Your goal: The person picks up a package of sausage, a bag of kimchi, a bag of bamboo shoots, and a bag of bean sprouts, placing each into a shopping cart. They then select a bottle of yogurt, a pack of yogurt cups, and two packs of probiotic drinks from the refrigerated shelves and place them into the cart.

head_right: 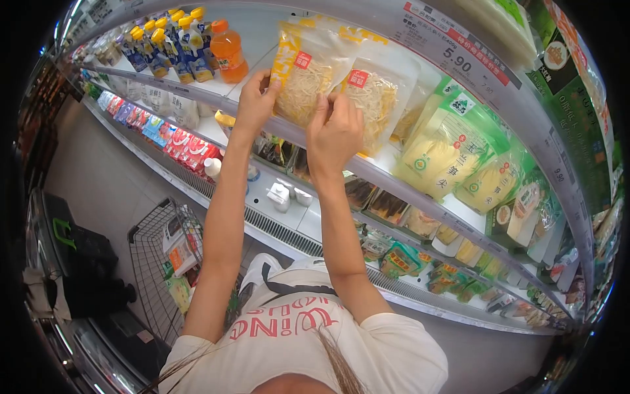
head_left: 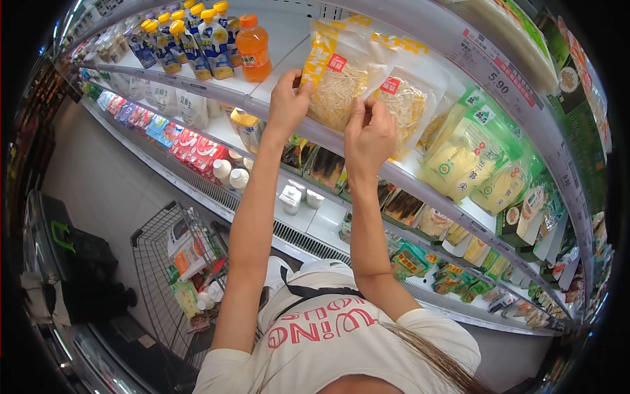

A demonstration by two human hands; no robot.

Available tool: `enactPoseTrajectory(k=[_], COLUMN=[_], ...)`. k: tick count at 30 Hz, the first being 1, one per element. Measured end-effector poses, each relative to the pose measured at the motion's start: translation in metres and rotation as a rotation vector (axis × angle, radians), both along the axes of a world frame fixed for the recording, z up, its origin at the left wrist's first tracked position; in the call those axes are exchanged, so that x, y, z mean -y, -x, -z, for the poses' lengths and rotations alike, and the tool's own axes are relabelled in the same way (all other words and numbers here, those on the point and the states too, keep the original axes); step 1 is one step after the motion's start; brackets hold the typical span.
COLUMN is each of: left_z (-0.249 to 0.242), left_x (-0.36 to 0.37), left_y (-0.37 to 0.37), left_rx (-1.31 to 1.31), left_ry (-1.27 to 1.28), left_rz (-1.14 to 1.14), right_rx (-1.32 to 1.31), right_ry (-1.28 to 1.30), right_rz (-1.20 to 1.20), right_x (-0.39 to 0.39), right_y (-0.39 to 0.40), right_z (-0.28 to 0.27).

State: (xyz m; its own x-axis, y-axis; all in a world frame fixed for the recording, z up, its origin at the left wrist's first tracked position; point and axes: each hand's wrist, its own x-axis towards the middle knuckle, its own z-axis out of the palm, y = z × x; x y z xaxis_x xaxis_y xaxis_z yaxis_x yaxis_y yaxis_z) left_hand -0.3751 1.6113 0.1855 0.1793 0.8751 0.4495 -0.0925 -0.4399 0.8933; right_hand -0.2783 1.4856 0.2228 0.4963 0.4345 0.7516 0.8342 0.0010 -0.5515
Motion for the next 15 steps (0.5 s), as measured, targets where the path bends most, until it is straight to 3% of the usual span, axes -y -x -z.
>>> enactPoseTrajectory(k=[3, 6, 9, 13, 15], left_z=[-0.008, -0.012, -0.032, -0.036, -0.023], left_x=[0.012, 0.024, 0.053, 0.101, 0.125], left_y=[0.008, 0.019, 0.041, 0.098, 0.133], left_rx=[0.161, 0.271, 0.322, 0.348, 0.335], left_ry=[0.054, -0.041, -0.076, -0.035, 0.077], left_rz=[0.107, 0.106, 0.091, 0.132, 0.128], right_rx=[-0.049, -0.155, -0.099, -0.374, -0.589], right_ry=[-0.08, -0.343, -0.494, -0.453, -0.22], right_rz=[-0.152, -0.388, -0.46, -0.619, -0.83], right_x=[-0.004, -0.013, -0.002, 0.027, 0.032], right_y=[0.003, 0.009, 0.023, 0.051, 0.059], right_z=[0.008, 0.018, 0.003, -0.016, -0.01])
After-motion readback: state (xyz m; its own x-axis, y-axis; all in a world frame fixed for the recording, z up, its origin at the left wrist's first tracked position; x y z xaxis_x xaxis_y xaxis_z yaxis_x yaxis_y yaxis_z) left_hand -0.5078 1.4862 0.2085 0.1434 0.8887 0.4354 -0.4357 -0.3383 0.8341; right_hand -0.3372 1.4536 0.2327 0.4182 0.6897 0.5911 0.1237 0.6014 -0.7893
